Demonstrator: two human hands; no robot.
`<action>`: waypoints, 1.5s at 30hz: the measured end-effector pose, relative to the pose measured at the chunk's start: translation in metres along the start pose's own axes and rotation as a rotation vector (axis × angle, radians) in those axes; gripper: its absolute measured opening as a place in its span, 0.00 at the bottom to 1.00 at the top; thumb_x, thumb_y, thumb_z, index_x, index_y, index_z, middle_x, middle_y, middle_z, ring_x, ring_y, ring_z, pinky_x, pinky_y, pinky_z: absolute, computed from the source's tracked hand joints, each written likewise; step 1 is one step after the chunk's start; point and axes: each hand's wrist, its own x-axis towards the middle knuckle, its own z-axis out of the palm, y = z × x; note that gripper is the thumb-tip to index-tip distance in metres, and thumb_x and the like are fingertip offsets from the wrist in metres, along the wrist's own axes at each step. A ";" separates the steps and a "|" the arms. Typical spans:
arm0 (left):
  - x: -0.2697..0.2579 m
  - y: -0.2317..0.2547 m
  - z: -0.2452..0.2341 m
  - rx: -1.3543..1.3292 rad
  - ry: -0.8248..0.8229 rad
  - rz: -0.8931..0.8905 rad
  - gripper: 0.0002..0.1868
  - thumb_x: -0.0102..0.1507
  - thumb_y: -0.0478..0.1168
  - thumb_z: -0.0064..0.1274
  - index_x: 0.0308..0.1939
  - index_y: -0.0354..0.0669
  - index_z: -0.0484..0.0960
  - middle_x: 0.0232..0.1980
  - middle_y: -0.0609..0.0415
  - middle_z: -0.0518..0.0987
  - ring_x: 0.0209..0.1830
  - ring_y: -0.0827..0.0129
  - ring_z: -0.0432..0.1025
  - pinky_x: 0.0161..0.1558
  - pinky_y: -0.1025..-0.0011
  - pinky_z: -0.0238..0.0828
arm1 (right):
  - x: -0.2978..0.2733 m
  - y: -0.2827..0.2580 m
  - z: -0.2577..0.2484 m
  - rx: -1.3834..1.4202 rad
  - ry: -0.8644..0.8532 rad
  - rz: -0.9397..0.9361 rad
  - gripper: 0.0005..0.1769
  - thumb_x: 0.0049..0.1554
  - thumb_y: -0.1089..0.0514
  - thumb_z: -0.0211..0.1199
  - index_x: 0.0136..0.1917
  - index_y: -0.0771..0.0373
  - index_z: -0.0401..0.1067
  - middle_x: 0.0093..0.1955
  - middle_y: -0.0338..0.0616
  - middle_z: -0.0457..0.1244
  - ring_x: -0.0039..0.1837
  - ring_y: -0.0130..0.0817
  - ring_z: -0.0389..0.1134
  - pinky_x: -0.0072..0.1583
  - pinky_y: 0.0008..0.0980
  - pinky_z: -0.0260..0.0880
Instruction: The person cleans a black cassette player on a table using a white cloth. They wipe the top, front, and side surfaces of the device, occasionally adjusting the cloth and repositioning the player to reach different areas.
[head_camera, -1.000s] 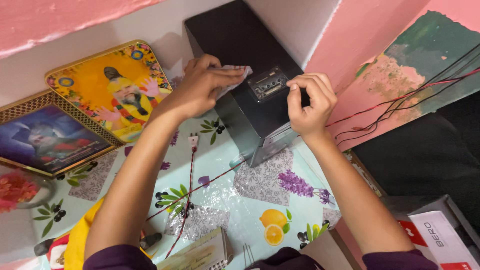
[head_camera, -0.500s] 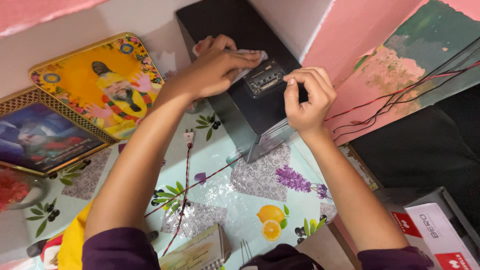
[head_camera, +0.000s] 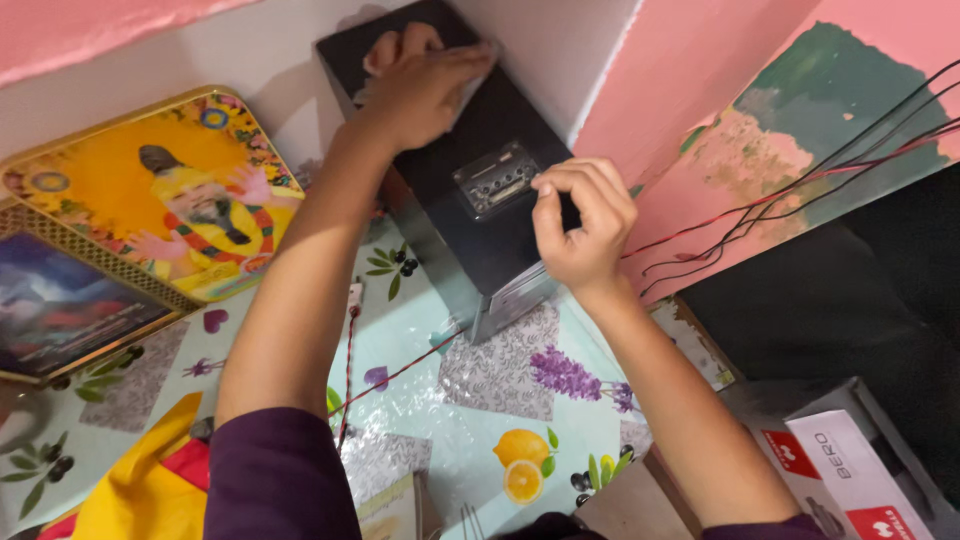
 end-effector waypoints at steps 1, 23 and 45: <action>0.004 -0.008 0.002 0.015 -0.020 -0.066 0.28 0.59 0.37 0.50 0.63 0.61 0.81 0.70 0.70 0.75 0.57 0.55 0.61 0.57 0.51 0.51 | 0.001 0.001 0.000 0.001 0.003 -0.002 0.03 0.57 0.71 0.60 0.43 0.68 0.74 0.43 0.49 0.68 0.51 0.45 0.70 0.55 0.39 0.71; -0.024 -0.066 -0.016 0.227 0.056 -0.425 0.26 0.61 0.38 0.49 0.64 0.56 0.80 0.63 0.52 0.78 0.64 0.45 0.62 0.63 0.45 0.47 | -0.004 0.005 0.001 0.067 -0.010 0.036 0.04 0.58 0.71 0.60 0.45 0.70 0.75 0.39 0.46 0.68 0.43 0.37 0.71 0.46 0.33 0.70; -0.137 0.083 -0.094 -0.132 -0.008 -0.030 0.35 0.51 0.22 0.49 0.62 0.45 0.82 0.68 0.56 0.79 0.60 0.49 0.69 0.64 0.59 0.66 | -0.008 0.008 0.001 0.120 0.032 0.011 0.04 0.59 0.71 0.59 0.46 0.70 0.75 0.37 0.45 0.68 0.41 0.34 0.70 0.44 0.31 0.70</action>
